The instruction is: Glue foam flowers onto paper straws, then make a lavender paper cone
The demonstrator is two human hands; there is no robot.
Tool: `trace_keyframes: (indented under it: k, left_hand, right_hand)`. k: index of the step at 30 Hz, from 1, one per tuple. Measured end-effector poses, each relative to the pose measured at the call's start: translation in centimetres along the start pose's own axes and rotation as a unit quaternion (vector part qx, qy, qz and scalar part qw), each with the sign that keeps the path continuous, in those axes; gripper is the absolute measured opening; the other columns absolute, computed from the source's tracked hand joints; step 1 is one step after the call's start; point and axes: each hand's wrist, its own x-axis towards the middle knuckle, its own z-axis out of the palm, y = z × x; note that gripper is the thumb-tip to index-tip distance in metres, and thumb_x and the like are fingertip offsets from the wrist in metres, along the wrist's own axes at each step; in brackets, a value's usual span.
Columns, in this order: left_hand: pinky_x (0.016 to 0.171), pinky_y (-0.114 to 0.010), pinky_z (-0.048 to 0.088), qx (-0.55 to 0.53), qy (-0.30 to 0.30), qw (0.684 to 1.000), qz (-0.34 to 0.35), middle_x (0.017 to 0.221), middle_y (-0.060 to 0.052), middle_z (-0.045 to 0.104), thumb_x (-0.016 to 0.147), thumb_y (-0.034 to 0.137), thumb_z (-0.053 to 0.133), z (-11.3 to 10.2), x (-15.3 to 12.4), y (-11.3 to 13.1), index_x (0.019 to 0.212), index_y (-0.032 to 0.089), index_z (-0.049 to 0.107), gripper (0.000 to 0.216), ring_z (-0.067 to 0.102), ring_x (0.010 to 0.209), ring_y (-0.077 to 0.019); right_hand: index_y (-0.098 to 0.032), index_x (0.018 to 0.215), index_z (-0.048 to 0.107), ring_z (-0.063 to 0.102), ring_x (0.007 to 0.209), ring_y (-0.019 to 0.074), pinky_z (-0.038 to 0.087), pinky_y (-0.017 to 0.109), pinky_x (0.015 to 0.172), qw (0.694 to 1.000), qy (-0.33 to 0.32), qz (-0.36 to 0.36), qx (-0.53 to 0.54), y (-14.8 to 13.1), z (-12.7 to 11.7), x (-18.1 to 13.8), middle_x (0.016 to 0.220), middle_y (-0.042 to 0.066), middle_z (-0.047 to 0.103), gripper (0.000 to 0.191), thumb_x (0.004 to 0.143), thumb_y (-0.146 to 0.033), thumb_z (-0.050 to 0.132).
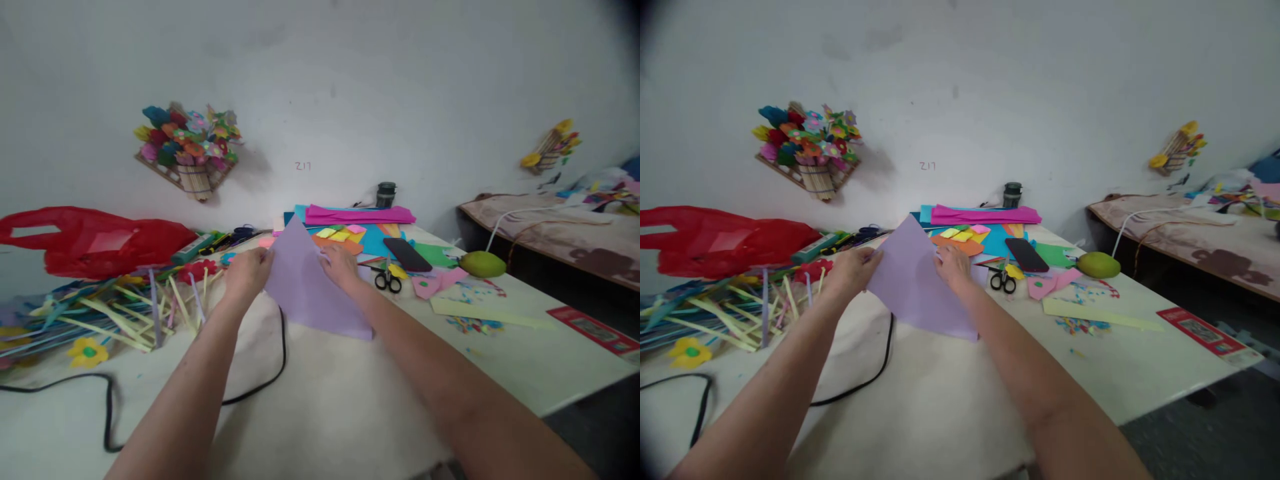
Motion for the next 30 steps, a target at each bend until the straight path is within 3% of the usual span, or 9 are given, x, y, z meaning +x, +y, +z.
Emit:
trace_keyframes:
  k: [6, 10, 15, 19, 24, 30]
  left_hand:
    - [0.053, -0.025, 0.038, -0.057, -0.001, 0.998, -0.027, 0.063, -0.007, 0.063, 0.082, 0.046, 0.034, 2.2, -0.7, -1.1, 0.083, 0.019, 0.063, 0.04, 0.06, 0.063, -0.0193]
    - [0.05, -0.024, 0.04, -0.099, -0.017, 0.995, -0.028, 0.056, -0.005, 0.06, 0.081, 0.045, 0.038, 3.0, -1.1, -2.1, 0.085, 0.018, 0.063, 0.037, 0.06, 0.056, -0.0177]
    - [0.045, -0.023, 0.043, -0.149, -0.145, 0.976, -0.063, 0.061, -0.005, 0.061, 0.073, 0.036, 0.054, 1.7, -2.4, -2.8, 0.096, 0.012, 0.059, 0.034, 0.057, 0.046, -0.0147]
    - [0.044, -0.021, 0.042, -0.208, -0.234, 0.948, -0.064, 0.054, -0.002, 0.059, 0.071, 0.034, 0.058, 0.9, -3.3, -4.2, 0.092, 0.012, 0.056, 0.03, 0.056, 0.045, -0.0123]
    - [0.037, -0.019, 0.032, -0.155, -0.246, 0.956, -0.047, 0.041, 0.002, 0.05, 0.071, 0.027, 0.055, 1.1, -3.1, -5.7, 0.077, 0.014, 0.054, 0.014, 0.042, 0.034, -0.0079]
    - [0.038, -0.02, 0.03, -0.159, -0.241, 0.957, -0.028, 0.039, 0.003, 0.049, 0.068, 0.032, 0.056, 1.2, -2.8, -6.5, 0.069, 0.016, 0.051, 0.016, 0.038, 0.034, -0.0076]
  right_hand:
    - [-0.014, 0.124, 0.05, 0.039, 0.122, 0.0203, 0.029, 0.031, 0.099, 0.999, -0.015, 0.021, 0.043, -4.1, 0.7, -2.0, 0.136, 0.009, 0.043, 0.042, 0.087, -0.031, 0.037]
    - [-0.01, 0.131, 0.042, 0.033, 0.127, 0.0238, 0.026, 0.035, 0.102, 0.996, -0.076, 0.013, 0.045, -6.0, 1.2, -3.6, 0.143, 0.012, 0.033, 0.052, 0.087, -0.038, 0.037]
    - [-0.009, 0.135, 0.036, 0.025, 0.131, 0.0271, 0.021, 0.04, 0.104, 0.99, -0.142, 0.011, 0.02, -5.9, 2.4, -5.2, 0.146, 0.013, 0.025, 0.06, 0.087, -0.045, 0.033]
    - [-0.01, 0.138, 0.03, 0.02, 0.133, 0.0285, 0.017, 0.044, 0.105, 0.985, -0.17, 0.011, 0.002, -5.5, 3.0, -5.6, 0.147, 0.012, 0.022, 0.062, 0.088, -0.046, 0.028]
    - [-0.009, 0.139, 0.03, 0.016, 0.135, 0.0286, 0.014, 0.044, 0.106, 0.983, -0.182, 0.0, -0.005, -5.7, 3.0, -5.6, 0.148, 0.011, 0.02, 0.064, 0.088, -0.049, 0.025]
    - [-0.01, 0.14, 0.027, 0.012, 0.136, 0.0276, 0.012, 0.044, 0.107, 0.981, -0.194, 0.004, -0.002, -5.9, 2.7, -5.7, 0.149, 0.009, 0.017, 0.066, 0.088, -0.05, 0.024]
